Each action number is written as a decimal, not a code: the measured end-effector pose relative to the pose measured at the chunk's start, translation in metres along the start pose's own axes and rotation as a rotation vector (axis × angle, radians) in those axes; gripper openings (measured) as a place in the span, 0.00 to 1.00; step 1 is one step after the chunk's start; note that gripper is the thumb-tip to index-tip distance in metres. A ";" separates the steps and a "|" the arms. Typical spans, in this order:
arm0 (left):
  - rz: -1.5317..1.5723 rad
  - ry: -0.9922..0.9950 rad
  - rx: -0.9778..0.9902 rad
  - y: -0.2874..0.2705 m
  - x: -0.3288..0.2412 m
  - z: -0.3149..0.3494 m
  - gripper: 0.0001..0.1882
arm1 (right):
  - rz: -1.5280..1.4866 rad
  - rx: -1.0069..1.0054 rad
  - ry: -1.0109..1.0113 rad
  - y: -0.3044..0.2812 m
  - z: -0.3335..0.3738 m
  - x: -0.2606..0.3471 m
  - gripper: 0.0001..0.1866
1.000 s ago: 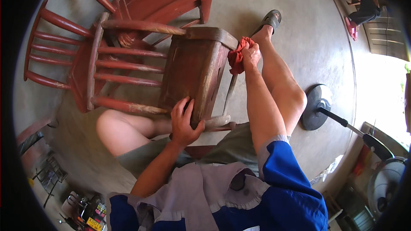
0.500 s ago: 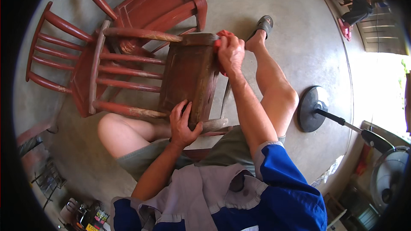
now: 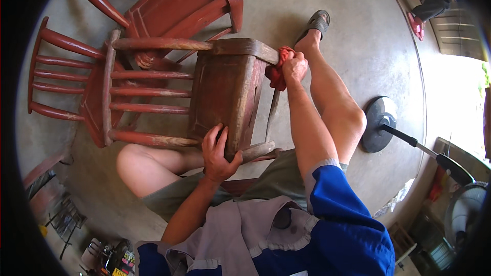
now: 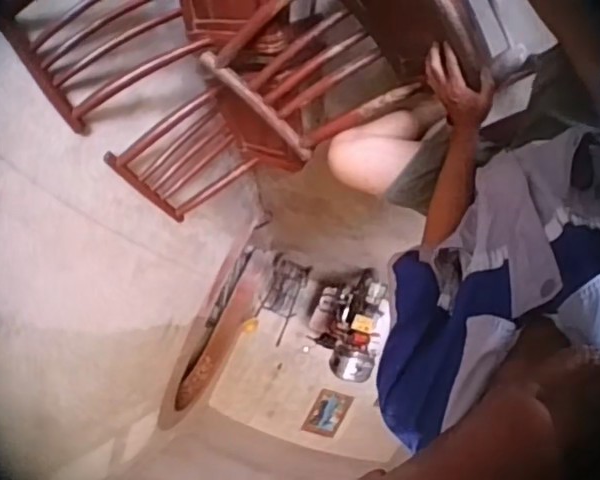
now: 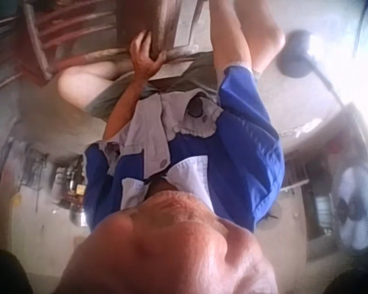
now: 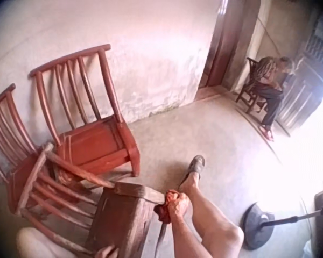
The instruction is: Cleaning and wiping down wooden chairs with a cloth.
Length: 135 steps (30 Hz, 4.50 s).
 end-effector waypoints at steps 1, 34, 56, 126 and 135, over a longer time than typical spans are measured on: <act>0.002 -0.004 -0.001 0.001 0.000 -0.001 0.39 | 0.008 0.014 0.053 0.006 -0.009 -0.016 0.22; -0.007 0.048 -0.093 0.002 0.001 0.003 0.39 | 0.399 0.614 -0.077 -0.066 0.051 -0.020 0.39; 0.005 0.049 -0.078 0.003 -0.003 -0.002 0.38 | 0.332 0.341 0.051 -0.004 0.043 -0.009 0.47; -0.052 0.095 -0.166 0.009 0.012 0.008 0.33 | 0.772 0.616 -0.043 -0.043 0.220 -0.095 0.24; -0.017 0.064 -0.187 0.007 0.015 0.011 0.32 | 0.706 0.848 -0.120 -0.032 0.210 -0.098 0.18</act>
Point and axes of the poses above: each hand's wrist, its own z-axis away from the middle knuckle, its own y-axis out of the palm, x = y × z, the point moved 5 cm from there along -z, towards the middle knuckle, and after that the axes turned 5 degrees about y, right-handed, at the moved point
